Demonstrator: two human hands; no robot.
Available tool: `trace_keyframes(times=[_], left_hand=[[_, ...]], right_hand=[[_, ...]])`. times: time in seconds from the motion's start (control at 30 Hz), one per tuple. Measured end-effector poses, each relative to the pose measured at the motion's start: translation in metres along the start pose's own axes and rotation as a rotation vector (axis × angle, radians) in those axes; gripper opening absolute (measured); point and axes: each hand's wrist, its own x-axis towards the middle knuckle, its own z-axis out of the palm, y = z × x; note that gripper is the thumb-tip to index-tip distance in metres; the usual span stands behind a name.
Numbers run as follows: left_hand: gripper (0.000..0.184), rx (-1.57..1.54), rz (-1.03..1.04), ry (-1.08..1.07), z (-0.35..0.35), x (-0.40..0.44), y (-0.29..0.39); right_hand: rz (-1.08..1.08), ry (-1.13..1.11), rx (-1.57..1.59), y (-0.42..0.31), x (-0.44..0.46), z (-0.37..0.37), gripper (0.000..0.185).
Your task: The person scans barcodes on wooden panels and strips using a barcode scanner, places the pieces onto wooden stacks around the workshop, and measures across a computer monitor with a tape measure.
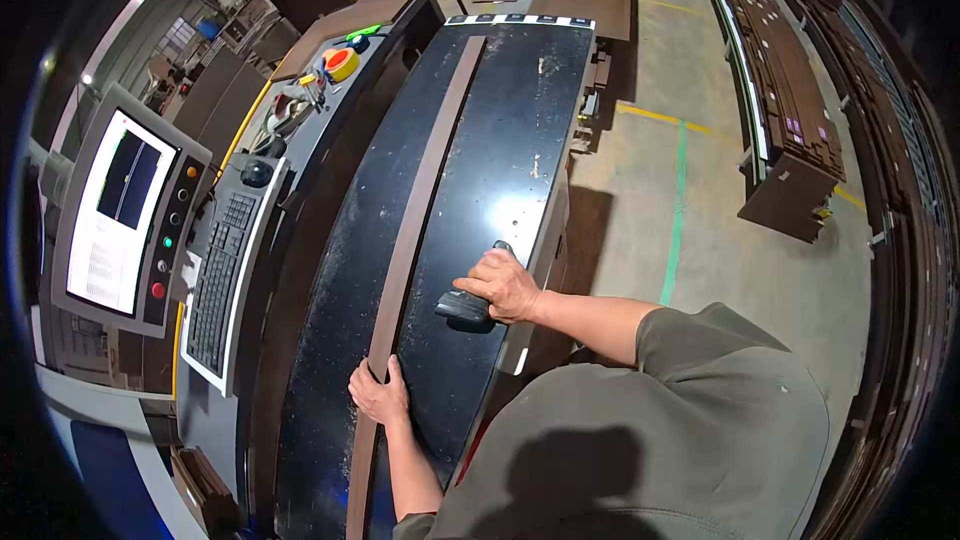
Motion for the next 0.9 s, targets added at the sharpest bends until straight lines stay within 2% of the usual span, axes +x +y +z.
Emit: trace_keyframes(times=[0.77,0.9], left_hand=[[0.06,-0.014,-0.048,-0.054,-0.0032,0.0027,0.0023],[0.061,-0.033,-0.034,-0.036,-0.0026,0.0028,0.0003]], right_hand=[[0.0,-0.012,-0.019,-0.0009,0.0016,-0.0019,0.059],[-0.019,0.041,-0.009,-0.0013,0.0039,0.0013,0.057]])
